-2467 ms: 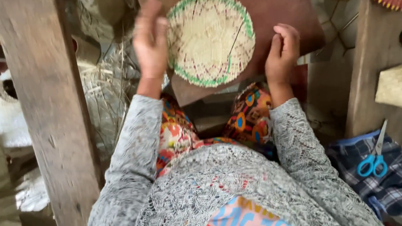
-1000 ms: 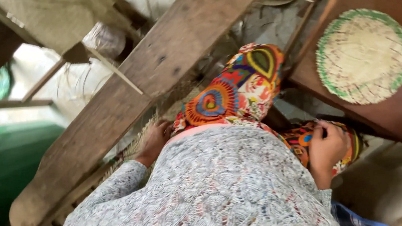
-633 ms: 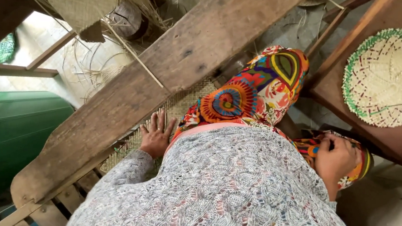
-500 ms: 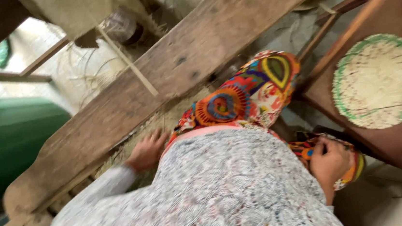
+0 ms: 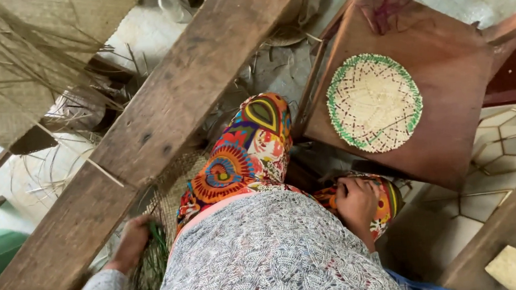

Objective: The person weaves a circular mat by hand using a needle and green thread. They pass the needle through the straw material to bind it and use scissors to cut the thread.

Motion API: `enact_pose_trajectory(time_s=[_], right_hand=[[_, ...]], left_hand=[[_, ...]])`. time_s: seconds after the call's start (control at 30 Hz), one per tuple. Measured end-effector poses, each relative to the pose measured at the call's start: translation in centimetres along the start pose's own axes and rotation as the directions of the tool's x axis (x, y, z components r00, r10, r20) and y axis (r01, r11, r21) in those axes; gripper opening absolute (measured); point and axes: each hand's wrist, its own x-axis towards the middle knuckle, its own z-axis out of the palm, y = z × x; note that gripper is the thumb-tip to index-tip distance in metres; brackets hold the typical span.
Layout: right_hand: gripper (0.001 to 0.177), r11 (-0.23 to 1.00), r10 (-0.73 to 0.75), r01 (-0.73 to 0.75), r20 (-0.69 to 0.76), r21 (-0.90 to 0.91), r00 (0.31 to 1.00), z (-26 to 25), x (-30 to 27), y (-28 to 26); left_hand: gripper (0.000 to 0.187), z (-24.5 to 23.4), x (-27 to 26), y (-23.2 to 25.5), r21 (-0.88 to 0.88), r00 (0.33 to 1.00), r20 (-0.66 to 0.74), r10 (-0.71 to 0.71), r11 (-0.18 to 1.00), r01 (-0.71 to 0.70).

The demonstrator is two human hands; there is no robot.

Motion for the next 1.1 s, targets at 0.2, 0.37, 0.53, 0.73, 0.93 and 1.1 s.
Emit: enact_pose_trajectory(time_s=[0.2, 0.37, 0.53, 0.73, 0.93, 1.1], right_hand=[[0.007, 0.994, -0.085, 0.069, -0.199, -0.088, 0.976, 2.9, -0.8, 2.7], [0.01, 0.99, -0.137, 0.126, -0.19, -0.071, 0.972, 4.1, -1.3, 4.1], [0.013, 0.988, -0.141, 0.121, -0.236, -0.095, 0.962, 4.9, -1.7, 4.7], [0.013, 0.996, -0.08, 0.074, -0.127, -0.056, 0.989, -0.2, -0.3, 1.2], [0.02, 0.798, -0.113, -0.03, 0.199, 0.602, 0.974, -10.0, 4.8, -7.9], [0.01, 0.362, -0.581, 0.468, -0.197, 0.806, 0.79, -14.9, 6.4, -16.4]], left_hand=[[0.024, 4.8, 1.1, 9.4, -0.465, 0.977, 0.211, -0.019, 0.878, 0.117], [0.02, 9.5, 0.5, 16.9, -0.757, 0.971, 0.239, 0.017, 0.63, 0.175], [0.023, 9.0, -1.8, 19.1, -0.786, 0.969, 0.246, 0.031, 0.591, 0.18], [0.024, 9.3, -3.3, 22.8, -0.786, 0.952, 0.302, 0.056, 0.579, 0.216], [0.023, 12.1, -3.9, 26.4, -0.728, 0.919, 0.369, 0.141, 0.658, 0.191], [0.024, 14.4, -4.5, 27.0, -0.68, 0.889, 0.428, 0.165, 0.707, 0.195]])
